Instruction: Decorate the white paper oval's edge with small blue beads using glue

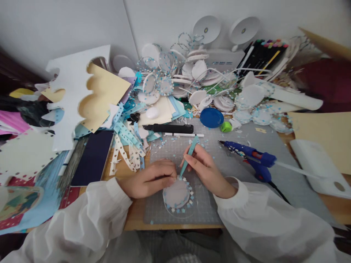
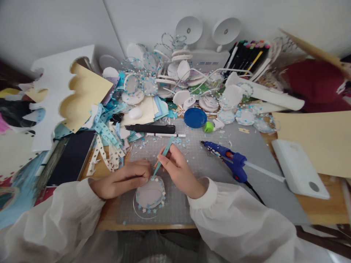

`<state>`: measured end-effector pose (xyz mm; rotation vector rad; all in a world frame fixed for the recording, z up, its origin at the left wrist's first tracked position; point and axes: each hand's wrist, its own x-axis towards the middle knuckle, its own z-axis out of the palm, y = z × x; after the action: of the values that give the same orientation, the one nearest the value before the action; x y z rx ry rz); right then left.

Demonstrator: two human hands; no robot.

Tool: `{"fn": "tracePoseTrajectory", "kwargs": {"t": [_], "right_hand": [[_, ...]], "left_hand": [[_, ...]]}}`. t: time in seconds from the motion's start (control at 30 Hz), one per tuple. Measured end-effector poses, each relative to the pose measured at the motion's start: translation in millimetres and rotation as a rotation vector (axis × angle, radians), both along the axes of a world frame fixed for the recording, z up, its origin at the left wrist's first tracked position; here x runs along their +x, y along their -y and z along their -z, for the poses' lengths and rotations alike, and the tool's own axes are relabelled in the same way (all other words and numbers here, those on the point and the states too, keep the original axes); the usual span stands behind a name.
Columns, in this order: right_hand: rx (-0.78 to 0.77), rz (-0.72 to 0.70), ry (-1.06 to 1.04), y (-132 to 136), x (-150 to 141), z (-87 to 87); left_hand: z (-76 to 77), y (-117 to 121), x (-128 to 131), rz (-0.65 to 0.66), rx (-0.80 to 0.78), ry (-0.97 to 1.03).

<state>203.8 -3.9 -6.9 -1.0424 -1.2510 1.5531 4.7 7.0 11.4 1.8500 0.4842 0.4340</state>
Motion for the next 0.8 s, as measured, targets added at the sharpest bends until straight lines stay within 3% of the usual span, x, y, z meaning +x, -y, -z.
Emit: {"fn": "tracePoseTrajectory", "kwargs": {"t": [0.37, 0.8], "right_hand": [[-0.027, -0.030, -0.068, 0.7, 1.1, 4.7], [0.076, -0.026, 0.093, 0.0, 0.5, -3.9]], "left_hand": [[0.8, -0.4, -0.9, 0.009, -0.003, -0.002], [-0.6, -0.7, 0.7, 0.003, 0.027, -0.005]]}}
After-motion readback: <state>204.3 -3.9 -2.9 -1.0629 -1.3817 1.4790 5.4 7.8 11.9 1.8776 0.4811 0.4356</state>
